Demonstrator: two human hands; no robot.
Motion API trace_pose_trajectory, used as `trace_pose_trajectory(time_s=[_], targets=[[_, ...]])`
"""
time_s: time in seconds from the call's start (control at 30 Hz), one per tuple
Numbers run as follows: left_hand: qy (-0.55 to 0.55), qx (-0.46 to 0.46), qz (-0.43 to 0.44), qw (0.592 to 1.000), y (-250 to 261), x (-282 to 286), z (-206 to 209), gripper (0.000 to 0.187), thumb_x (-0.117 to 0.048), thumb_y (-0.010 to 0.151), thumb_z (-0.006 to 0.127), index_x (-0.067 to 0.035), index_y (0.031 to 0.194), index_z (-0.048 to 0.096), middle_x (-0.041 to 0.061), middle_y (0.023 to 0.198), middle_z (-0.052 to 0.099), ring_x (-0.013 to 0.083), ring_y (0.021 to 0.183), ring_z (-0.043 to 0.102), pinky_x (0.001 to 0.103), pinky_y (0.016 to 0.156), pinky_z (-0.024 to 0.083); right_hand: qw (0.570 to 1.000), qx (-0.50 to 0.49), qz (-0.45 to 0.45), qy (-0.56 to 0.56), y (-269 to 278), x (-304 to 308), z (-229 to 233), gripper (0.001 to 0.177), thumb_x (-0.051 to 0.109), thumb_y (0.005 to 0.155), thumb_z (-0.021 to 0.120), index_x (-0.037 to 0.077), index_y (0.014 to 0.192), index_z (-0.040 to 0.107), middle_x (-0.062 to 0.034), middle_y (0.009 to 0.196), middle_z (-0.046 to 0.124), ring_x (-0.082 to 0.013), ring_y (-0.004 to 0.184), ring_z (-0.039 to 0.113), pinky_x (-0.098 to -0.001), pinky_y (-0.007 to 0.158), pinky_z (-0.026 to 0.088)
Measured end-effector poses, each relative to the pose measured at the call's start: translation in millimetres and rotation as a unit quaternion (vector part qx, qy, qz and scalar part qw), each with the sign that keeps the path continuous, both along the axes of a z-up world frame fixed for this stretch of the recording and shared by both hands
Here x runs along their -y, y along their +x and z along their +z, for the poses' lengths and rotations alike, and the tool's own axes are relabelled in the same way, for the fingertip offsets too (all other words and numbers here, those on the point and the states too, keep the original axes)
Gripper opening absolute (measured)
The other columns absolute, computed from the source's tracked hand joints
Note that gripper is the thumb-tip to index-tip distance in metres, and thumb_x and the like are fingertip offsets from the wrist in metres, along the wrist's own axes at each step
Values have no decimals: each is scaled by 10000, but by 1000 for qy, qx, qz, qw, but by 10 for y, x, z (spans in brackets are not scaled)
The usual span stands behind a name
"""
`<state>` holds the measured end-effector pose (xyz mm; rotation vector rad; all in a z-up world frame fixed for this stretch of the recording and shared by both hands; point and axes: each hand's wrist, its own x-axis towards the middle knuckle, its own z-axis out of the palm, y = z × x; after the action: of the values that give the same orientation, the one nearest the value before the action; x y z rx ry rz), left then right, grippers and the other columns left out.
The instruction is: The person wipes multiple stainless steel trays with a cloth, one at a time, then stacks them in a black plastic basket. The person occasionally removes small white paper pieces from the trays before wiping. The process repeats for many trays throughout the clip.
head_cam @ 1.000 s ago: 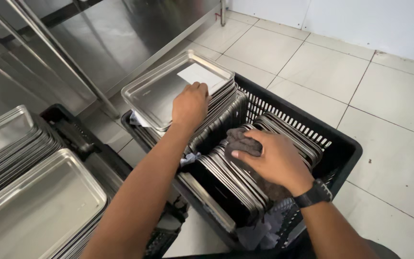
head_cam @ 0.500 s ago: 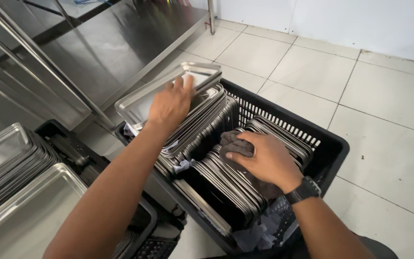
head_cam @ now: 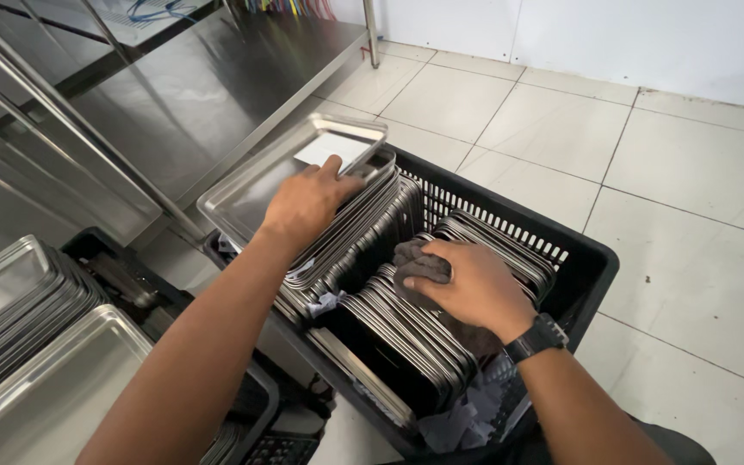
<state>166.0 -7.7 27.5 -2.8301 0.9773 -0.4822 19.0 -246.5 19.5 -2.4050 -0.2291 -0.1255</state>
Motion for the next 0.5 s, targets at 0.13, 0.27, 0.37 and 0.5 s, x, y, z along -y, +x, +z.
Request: trace_pose_trajectory(time_s=[0.13, 0.27, 0.37, 0.5], targets=[[43, -20, -10, 999, 74, 8, 101, 316, -159, 929, 571, -308, 1196, 652, 54, 1246, 549, 277, 1071, 655, 404, 825, 571, 1000, -4, 5, 8, -11, 18, -12, 370, 415, 765, 802, 149, 1018, 756, -74, 856, 776, -282, 772, 740, -388, 695, 570], [46, 40, -8, 998, 24, -43, 462, 466, -86, 933, 561, -344, 1317, 615, 96, 1203, 554, 315, 988, 674, 447, 726, 577, 999, 7, -30, -11, 13, 53, -27, 421, 448, 780, 791, 147, 1070, 744, -117, 910, 762, -317, 841, 723, -416, 721, 563], [-8, 46, 22, 999, -100, -114, 908, 566, -10, 928, 563, -307, 1409, 577, 100, 1161, 582, 339, 921, 681, 456, 730, 574, 995, -20, -95, 28, 59, 121, -8, 492, 495, 841, 732, 162, 1200, 683, -136, 983, 751, -316, 901, 724, -421, 778, 560], [-144, 108, -38, 983, -425, -94, 1330, 394, -110, 992, 609, -268, 1353, 619, 113, 1137, 612, 348, 898, 685, 453, 735, 574, 940, -23, -157, 302, 108, 266, 91, 610, 527, 920, 632, 108, 1361, 584, -155, 1218, 712, -301, 1113, 675, -415, 915, 543]])
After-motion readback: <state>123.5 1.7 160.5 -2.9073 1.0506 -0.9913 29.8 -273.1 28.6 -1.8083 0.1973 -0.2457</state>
